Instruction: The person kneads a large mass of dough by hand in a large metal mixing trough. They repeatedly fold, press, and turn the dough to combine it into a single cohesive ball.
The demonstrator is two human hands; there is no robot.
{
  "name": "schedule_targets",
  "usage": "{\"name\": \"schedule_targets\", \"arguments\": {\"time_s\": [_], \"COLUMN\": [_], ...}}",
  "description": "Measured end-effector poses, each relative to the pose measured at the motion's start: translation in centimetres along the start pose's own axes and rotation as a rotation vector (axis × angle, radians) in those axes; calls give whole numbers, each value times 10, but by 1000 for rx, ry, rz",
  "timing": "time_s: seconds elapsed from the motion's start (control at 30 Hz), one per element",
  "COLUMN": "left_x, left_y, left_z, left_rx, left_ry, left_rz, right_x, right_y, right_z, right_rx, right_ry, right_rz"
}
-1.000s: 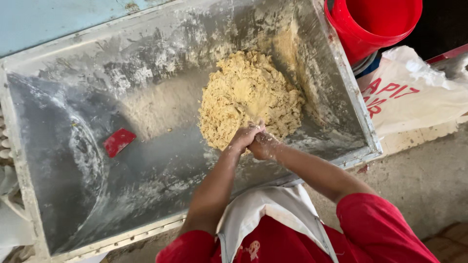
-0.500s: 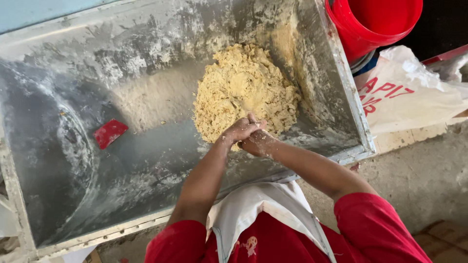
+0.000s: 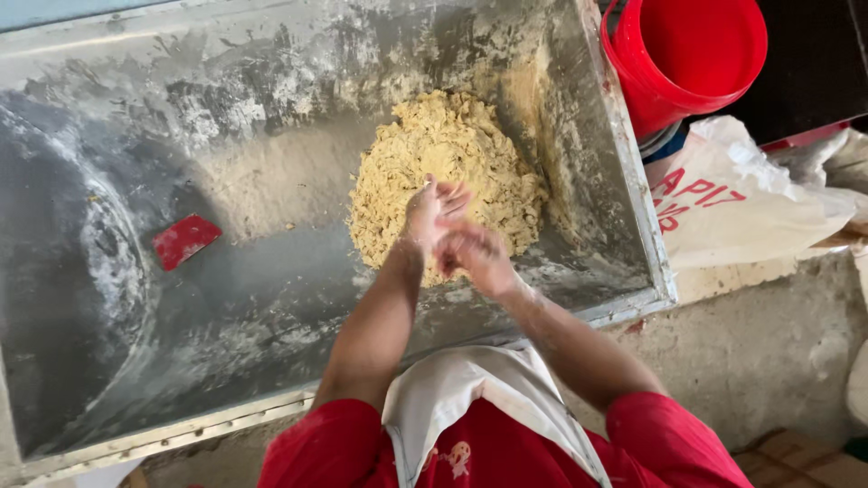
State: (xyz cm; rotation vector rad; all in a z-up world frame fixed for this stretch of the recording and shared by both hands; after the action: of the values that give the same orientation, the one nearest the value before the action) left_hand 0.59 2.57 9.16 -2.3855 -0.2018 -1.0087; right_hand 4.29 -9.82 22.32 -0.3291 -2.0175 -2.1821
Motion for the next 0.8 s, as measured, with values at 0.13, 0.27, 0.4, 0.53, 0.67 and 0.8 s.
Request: {"name": "schedule_targets", "arguments": {"time_s": [0.13,0.27,0.4,0.53,0.67,0.8], "left_x": [63,85,82,91,108,117], "left_y": [15,-4,-19,-1,23,-11], "left_z": [-52,-87,-108,-122,-111,-56], "left_rx": [157,359,166,277,911,1281], "left_ry": [778,625,297,244,159,23], "left_rz": [-913,-723,-366,-62,763,1136], "right_x": [22,28,9,-41,-84,-79], "right_y": [-14,5,28,27,15,16], "right_z": [33,78,113,157,165,150], "right_rx": [-63,-94,-313,-425,-328,-19], "right_ry": [-488,-580,-525,-716,-844,-574], "right_rz": [938,862,690,552,567,696]}}
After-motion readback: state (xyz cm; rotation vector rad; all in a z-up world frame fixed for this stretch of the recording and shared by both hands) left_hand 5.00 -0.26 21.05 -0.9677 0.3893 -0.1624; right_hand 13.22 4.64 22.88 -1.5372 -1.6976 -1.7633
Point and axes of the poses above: each hand's wrist, its own z-axis towards the middle knuckle, its own x-axis out of the palm, y = z × x, the point moved 2 cm from there along z, towards the middle knuckle, and after that the axes turned 2 degrees about z, right-handed, at the moved point
